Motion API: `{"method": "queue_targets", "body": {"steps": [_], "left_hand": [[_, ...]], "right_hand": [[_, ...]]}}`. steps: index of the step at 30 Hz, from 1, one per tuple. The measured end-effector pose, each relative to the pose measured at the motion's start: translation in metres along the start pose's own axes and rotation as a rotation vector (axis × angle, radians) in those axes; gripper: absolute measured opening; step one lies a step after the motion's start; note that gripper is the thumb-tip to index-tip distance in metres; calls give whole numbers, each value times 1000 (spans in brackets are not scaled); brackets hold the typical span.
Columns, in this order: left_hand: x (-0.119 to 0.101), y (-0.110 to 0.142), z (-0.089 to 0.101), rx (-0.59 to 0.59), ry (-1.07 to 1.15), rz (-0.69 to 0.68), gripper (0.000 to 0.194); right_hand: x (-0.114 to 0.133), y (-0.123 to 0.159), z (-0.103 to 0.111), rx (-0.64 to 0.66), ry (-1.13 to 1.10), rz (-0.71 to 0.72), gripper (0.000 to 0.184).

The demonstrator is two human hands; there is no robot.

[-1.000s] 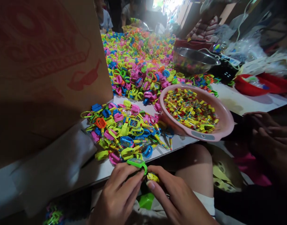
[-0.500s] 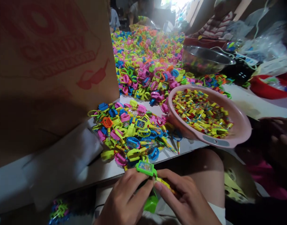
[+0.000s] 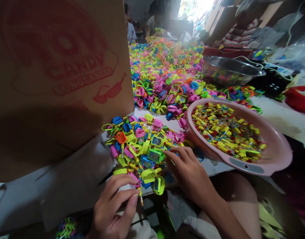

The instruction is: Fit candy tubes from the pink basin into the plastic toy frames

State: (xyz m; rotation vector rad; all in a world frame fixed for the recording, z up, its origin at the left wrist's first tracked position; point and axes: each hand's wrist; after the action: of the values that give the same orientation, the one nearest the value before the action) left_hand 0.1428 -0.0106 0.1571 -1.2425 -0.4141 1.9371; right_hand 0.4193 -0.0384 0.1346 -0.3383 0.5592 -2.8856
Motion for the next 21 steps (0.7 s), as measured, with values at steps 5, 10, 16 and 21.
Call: {"method": "queue_targets", "body": {"steps": [5,10,16,21], "left_hand": [[10,-5,4,14,-55,5,31],[23,-36,14,86,-86,-20,29],[51,-168,1,264,-37,-102,14],[128,-288,-82,742,-61,206,29]], "right_hand": [[1,-5,-12,-22,71,67,37],[-33,11,22,-138,-80,2,30],[-180,20,59,64,148,-180,33],[-252,13,39,384,62,-132,36]]}}
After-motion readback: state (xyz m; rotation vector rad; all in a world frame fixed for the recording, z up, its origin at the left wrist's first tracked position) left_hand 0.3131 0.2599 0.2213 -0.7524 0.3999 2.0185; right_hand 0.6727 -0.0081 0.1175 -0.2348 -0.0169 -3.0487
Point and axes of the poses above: each hand's wrist, its own y-axis away from the middle knuckle, its own z-axis out of the back of the hand, x = y × z, and after that the axes turned 6 degrees about y, right-handed
